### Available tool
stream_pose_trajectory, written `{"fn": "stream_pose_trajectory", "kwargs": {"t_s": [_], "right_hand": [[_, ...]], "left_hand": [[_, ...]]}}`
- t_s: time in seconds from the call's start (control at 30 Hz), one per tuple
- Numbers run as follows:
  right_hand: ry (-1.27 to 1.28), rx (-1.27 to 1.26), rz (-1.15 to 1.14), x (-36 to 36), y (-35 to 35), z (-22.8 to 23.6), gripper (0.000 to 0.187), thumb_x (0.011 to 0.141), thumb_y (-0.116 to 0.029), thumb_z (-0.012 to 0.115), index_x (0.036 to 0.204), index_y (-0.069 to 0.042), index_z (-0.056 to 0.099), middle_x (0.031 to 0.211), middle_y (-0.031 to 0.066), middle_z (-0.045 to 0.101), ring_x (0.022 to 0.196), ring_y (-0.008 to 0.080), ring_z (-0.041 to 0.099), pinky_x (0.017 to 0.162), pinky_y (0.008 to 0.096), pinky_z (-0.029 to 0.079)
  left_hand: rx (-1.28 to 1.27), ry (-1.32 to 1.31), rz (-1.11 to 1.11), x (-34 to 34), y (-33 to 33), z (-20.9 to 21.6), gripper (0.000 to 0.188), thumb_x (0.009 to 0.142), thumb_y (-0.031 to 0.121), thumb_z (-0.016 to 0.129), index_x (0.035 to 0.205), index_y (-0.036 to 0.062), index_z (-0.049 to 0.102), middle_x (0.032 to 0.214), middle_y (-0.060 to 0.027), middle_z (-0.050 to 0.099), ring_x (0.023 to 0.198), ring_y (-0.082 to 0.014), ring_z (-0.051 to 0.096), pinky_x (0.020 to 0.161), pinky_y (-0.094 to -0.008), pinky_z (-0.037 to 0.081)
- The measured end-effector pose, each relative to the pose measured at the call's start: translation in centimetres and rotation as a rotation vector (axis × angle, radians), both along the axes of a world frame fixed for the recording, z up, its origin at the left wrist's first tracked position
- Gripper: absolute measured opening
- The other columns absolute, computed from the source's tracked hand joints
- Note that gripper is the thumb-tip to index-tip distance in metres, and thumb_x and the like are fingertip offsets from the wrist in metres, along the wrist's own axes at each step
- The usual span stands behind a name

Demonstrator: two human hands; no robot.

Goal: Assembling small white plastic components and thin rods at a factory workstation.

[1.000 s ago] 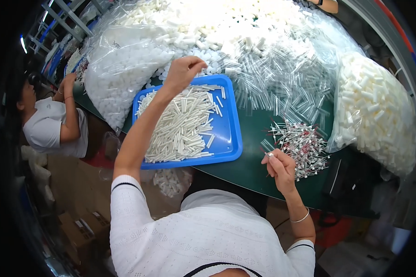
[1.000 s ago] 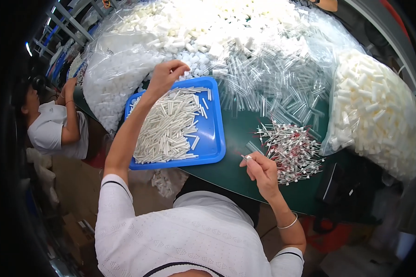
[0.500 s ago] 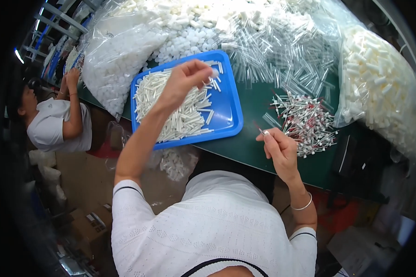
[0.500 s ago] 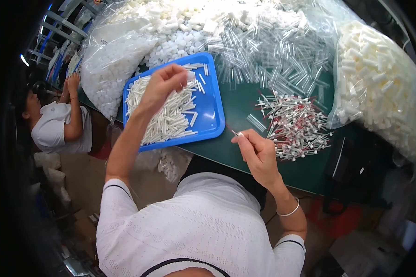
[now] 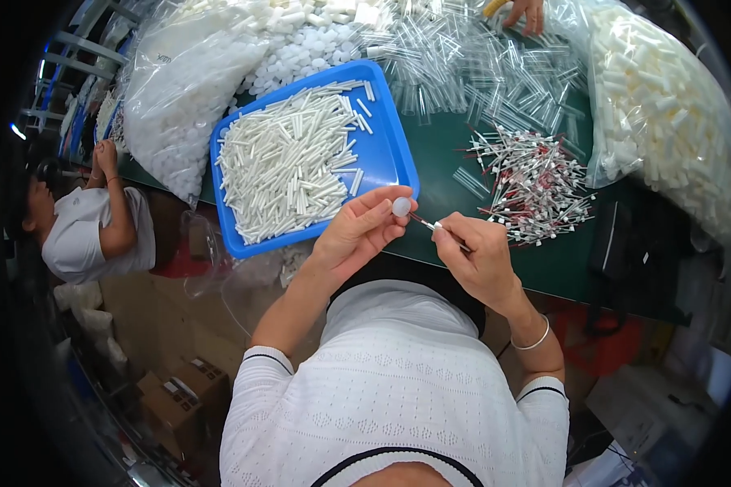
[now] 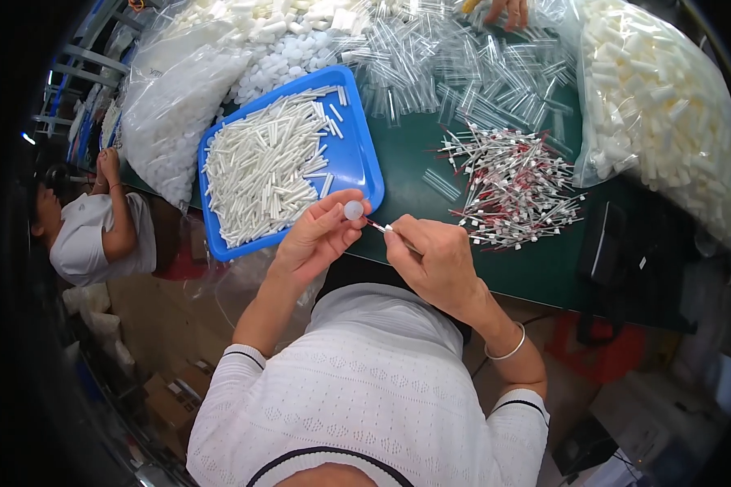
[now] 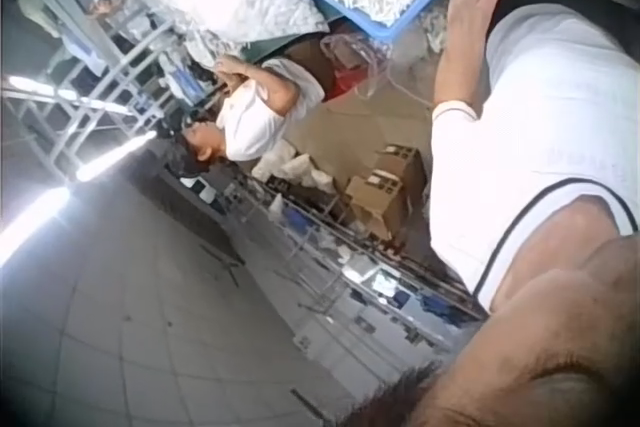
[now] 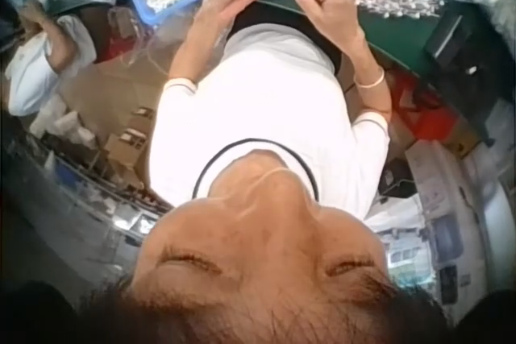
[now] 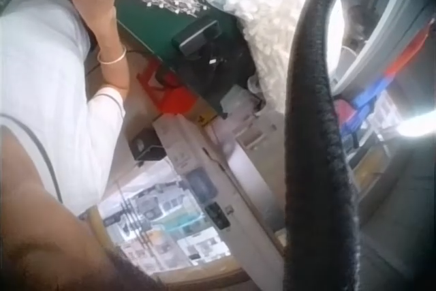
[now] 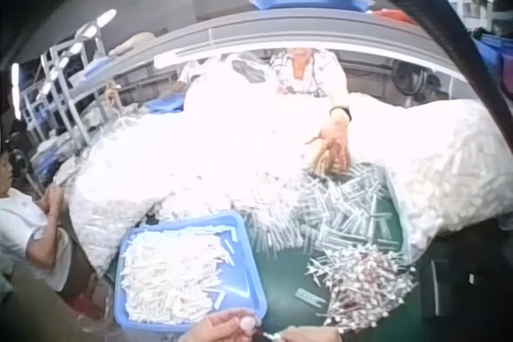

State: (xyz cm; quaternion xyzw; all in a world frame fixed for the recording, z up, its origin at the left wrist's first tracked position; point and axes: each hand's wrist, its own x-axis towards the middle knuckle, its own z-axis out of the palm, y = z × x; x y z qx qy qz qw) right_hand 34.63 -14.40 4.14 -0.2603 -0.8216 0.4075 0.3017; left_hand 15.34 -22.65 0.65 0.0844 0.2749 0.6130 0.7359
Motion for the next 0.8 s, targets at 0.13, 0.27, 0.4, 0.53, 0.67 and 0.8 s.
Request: {"fn": "stream_pose_trajectory", "kwargs": {"t_s": [0.13, 0.27, 0.4, 0.53, 0.67, 0.8], "right_hand": [[-0.029, 0.02, 0.001, 0.07, 0.0, 0.03, 0.011, 0.08, -0.004, 0.061, 0.072, -0.002, 0.054, 0.053, 0.0089, 0.049, 0.045, 0.0235, 0.05, 0.043, 0.0351, 0.037], [-0.044, 0.041, 0.008, -0.06, -0.09, 0.27, 0.011, 0.079, -0.004, 0.062, 0.071, -0.002, 0.055, 0.053, 0.0088, 0.049, 0.045, 0.0232, 0.051, 0.043, 0.0349, 0.037], [-0.038, 0.037, -0.003, -0.22, -0.13, 0.31, 0.011, 0.079, -0.005, 0.062, 0.07, -0.003, 0.055, 0.053, 0.0087, 0.05, 0.045, 0.0229, 0.051, 0.043, 0.0349, 0.038], [-0.041, 0.053, 0.005, -0.25, 0.07, -0.04, 0.012, 0.079, -0.005, 0.062, 0.07, -0.003, 0.055, 0.052, 0.0087, 0.05, 0.044, 0.0234, 0.051, 0.043, 0.0351, 0.038], [-0.06, 0.052, 0.012, -0.23, 0.25, -0.12, 0.013, 0.079, -0.005, 0.062, 0.069, -0.003, 0.054, 0.051, 0.0087, 0.049, 0.044, 0.024, 0.052, 0.043, 0.0355, 0.039], [-0.066, 0.074, 0.019, -0.35, 0.28, 0.35, 0.013, 0.078, -0.005, 0.062, 0.068, -0.003, 0.054, 0.05, 0.0087, 0.049, 0.044, 0.0243, 0.052, 0.043, 0.0356, 0.039]], "left_hand": [[0.022, 0.08, 0.013, -0.01, -0.12, -0.08, 0.033, 0.094, 0.011, 0.057, 0.124, -0.002, 0.054, 0.111, -0.0116, 0.061, 0.091, -0.0117, 0.061, 0.081, -0.0232, 0.053], [0.026, 0.097, 0.019, -0.15, -0.15, -0.21, 0.033, 0.093, 0.011, 0.058, 0.124, -0.0019, 0.054, 0.111, -0.0117, 0.061, 0.091, -0.0115, 0.061, 0.08, -0.0231, 0.054], [0.011, 0.083, 0.013, -0.16, -0.17, -0.3, 0.033, 0.093, 0.011, 0.058, 0.124, -0.002, 0.054, 0.111, -0.0117, 0.061, 0.091, -0.0116, 0.061, 0.08, -0.0231, 0.054], [0.036, 0.07, -0.008, -0.36, -0.21, -0.4, 0.034, 0.093, 0.012, 0.058, 0.124, -0.0023, 0.054, 0.111, -0.0114, 0.061, 0.091, -0.0122, 0.061, 0.08, -0.0233, 0.054], [0.051, 0.156, -0.012, -0.3, -0.18, 0.02, 0.031, 0.093, 0.01, 0.057, 0.122, -0.0025, 0.056, 0.109, -0.0099, 0.062, 0.09, -0.0119, 0.061, 0.079, -0.0234, 0.053], [0.074, 0.259, -0.002, -0.14, -0.04, 0.28, 0.03, 0.092, 0.009, 0.058, 0.121, -0.0018, 0.057, 0.106, -0.0087, 0.063, 0.09, -0.0116, 0.061, 0.078, -0.0236, 0.052]]}}
